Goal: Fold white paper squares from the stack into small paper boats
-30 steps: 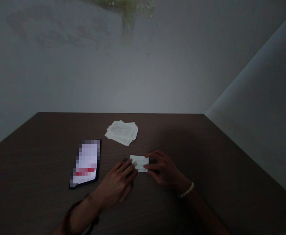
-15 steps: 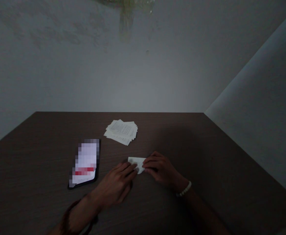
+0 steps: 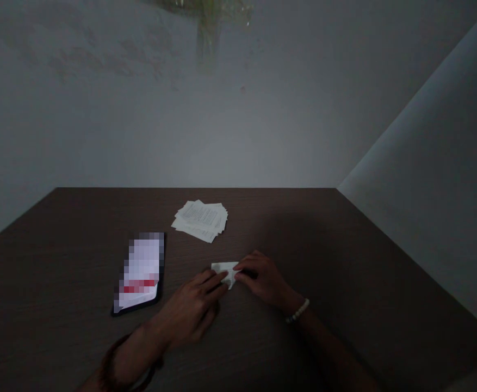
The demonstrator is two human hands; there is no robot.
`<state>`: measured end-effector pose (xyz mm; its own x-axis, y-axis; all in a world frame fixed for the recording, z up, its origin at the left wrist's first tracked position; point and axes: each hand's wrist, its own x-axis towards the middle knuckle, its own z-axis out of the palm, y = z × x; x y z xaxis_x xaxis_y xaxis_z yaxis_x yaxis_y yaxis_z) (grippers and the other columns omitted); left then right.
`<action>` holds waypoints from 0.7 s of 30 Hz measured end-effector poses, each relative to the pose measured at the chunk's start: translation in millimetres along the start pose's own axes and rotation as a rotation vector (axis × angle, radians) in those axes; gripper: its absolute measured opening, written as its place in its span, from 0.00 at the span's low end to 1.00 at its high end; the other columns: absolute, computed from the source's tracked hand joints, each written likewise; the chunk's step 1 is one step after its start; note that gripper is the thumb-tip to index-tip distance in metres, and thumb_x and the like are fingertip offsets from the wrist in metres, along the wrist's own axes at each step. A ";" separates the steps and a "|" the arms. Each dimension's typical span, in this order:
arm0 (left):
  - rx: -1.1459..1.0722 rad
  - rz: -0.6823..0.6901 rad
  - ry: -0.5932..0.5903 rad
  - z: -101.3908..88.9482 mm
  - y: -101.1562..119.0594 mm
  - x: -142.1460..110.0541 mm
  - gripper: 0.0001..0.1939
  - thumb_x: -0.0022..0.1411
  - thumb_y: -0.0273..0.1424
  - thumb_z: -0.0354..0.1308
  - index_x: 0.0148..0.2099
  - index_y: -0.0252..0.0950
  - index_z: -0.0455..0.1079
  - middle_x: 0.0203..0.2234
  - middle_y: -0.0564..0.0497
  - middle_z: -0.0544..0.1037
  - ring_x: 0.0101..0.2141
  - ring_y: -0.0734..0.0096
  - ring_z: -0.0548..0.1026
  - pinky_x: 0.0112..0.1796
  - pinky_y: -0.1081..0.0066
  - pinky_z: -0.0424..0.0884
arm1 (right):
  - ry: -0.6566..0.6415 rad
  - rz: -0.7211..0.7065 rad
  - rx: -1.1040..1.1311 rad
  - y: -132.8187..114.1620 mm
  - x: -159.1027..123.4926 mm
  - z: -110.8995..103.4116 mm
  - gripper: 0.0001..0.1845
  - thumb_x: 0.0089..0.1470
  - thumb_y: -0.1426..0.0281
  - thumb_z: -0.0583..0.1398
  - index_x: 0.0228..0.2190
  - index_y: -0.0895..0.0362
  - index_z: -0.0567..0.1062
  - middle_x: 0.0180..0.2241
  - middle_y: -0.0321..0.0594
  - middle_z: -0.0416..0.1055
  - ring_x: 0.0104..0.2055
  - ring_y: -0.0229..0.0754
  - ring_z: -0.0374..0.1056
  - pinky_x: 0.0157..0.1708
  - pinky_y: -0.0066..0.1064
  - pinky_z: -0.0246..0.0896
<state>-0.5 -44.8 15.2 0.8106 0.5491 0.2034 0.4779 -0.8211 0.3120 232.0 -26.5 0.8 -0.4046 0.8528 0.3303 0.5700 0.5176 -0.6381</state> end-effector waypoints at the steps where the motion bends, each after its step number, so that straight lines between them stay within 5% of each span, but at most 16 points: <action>1: -0.004 -0.001 -0.002 -0.2 0.4 0.2 0.29 0.56 0.21 0.50 0.60 0.34 0.62 0.59 0.43 0.65 0.55 0.54 0.64 0.56 0.52 0.63 | -0.001 0.008 -0.003 -0.1 0.5 0.5 0.04 0.53 0.72 0.65 0.34 0.55 0.78 0.34 0.37 0.77 0.37 0.41 0.68 0.42 0.34 0.60; 10: -0.020 -0.018 -0.024 -1.5 2.6 1.2 0.26 0.56 0.22 0.50 0.58 0.32 0.64 0.58 0.41 0.65 0.54 0.54 0.64 0.54 0.54 0.66 | 0.074 0.152 -0.021 -4.9 1.6 7.5 0.15 0.47 0.75 0.68 0.38 0.53 0.76 0.32 0.36 0.75 0.36 0.41 0.68 0.37 0.32 0.61; 21: 0.076 0.028 0.038 3.7 3.5 -1.3 0.23 0.58 0.23 0.49 0.56 0.30 0.66 0.50 0.40 0.71 0.51 0.54 0.68 0.52 0.55 0.68 | 0.110 0.202 -0.030 -9.5 2.3 11.1 0.13 0.45 0.76 0.68 0.35 0.54 0.77 0.31 0.36 0.74 0.34 0.41 0.67 0.35 0.31 0.61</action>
<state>1.4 -48.9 12.6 0.8112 0.5300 0.2470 0.4807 -0.8450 0.2344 217.8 -30.2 -0.1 -0.2012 0.9408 0.2727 0.6529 0.3364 -0.6786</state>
